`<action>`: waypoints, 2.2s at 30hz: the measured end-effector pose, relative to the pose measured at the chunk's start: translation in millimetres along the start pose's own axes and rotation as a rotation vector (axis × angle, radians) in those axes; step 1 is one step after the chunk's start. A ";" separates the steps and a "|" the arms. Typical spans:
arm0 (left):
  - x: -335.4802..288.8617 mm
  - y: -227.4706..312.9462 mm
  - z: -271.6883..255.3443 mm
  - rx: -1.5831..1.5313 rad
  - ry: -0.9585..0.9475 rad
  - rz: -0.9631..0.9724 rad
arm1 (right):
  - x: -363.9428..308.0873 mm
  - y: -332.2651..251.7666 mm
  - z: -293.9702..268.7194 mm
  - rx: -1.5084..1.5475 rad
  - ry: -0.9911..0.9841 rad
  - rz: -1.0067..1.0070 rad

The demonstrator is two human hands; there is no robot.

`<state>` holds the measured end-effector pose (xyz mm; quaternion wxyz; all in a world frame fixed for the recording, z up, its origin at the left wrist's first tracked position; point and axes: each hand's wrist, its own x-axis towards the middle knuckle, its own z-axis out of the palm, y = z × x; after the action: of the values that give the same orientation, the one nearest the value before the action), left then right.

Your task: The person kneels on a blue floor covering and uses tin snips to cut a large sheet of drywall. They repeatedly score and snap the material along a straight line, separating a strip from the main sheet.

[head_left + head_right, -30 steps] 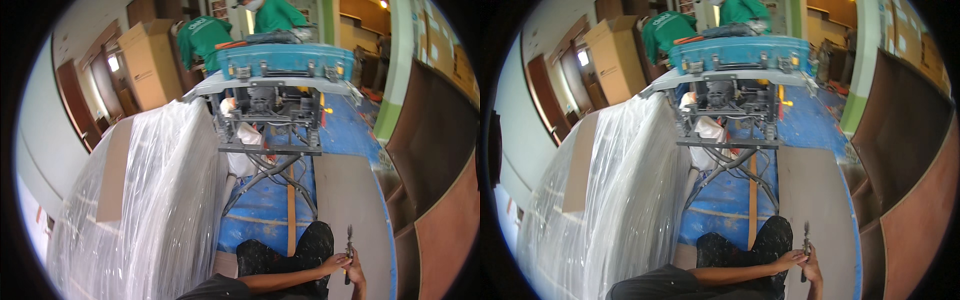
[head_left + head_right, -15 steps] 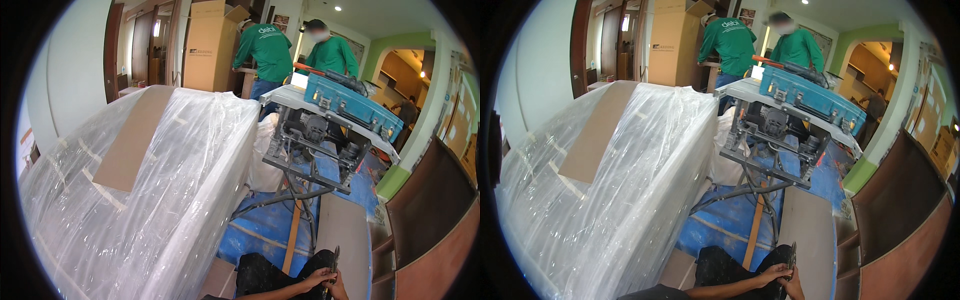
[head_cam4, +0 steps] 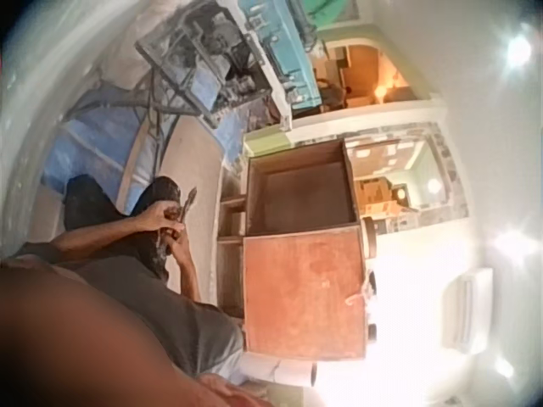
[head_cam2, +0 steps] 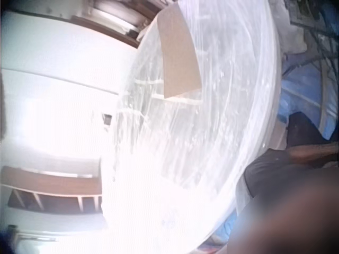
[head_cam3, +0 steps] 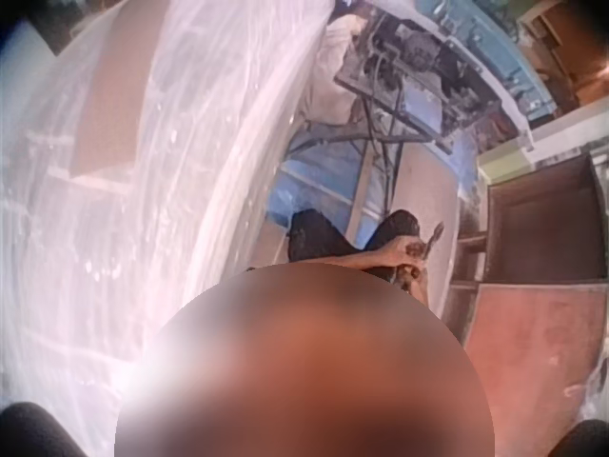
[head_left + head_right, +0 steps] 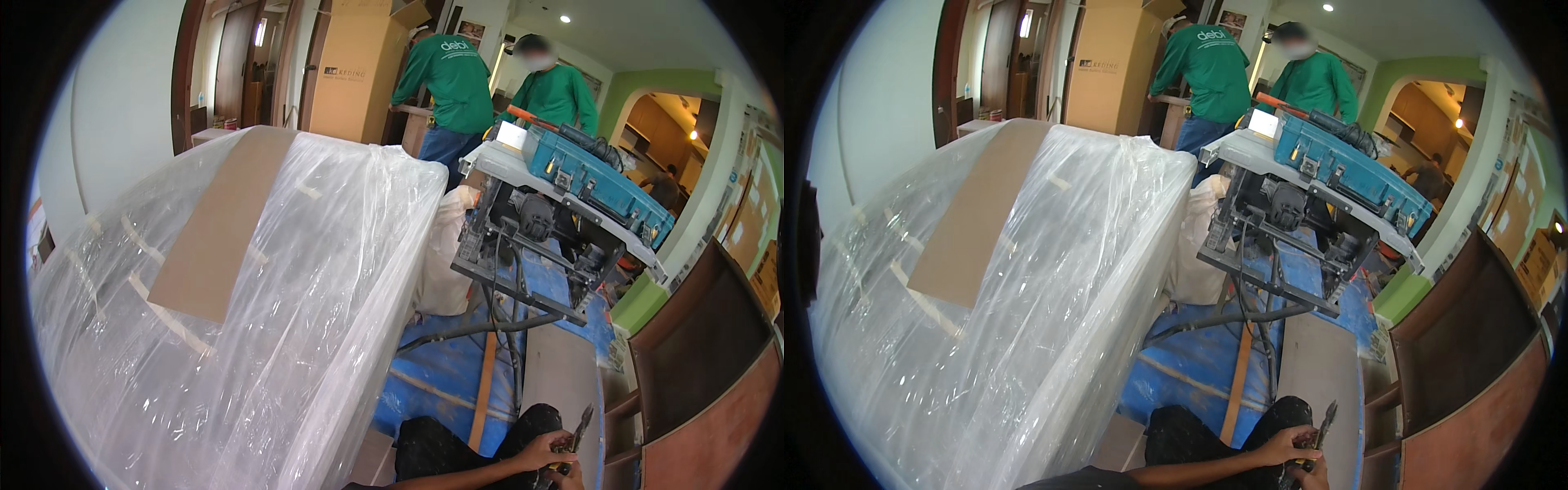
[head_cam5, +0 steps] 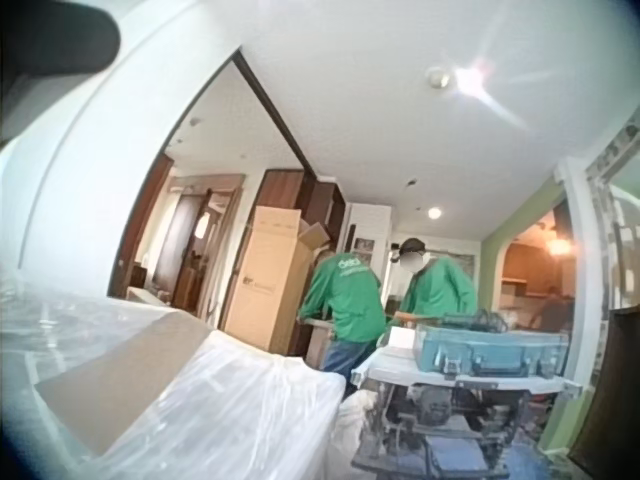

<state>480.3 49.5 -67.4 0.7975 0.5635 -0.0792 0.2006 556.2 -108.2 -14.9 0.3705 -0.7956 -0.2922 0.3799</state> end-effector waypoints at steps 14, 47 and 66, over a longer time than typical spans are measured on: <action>52.6 3.5 -6.7 0.213 -0.050 0.018 | 10.5 41.1 -13.5 0.533 0.712 -0.221; 54.7 -361.4 -165.6 -0.075 0.481 -1.477 | 221.0 303.1 -121.9 0.465 0.238 0.214; 40.7 -411.4 -122.8 -0.307 0.472 -1.048 | 113.5 419.5 -53.4 0.789 -0.391 0.525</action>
<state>673.2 56.2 -453.0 0.8586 0.3461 0.3608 -0.1136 738.4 -275.8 -376.0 0.4731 -0.5557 0.0194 0.6833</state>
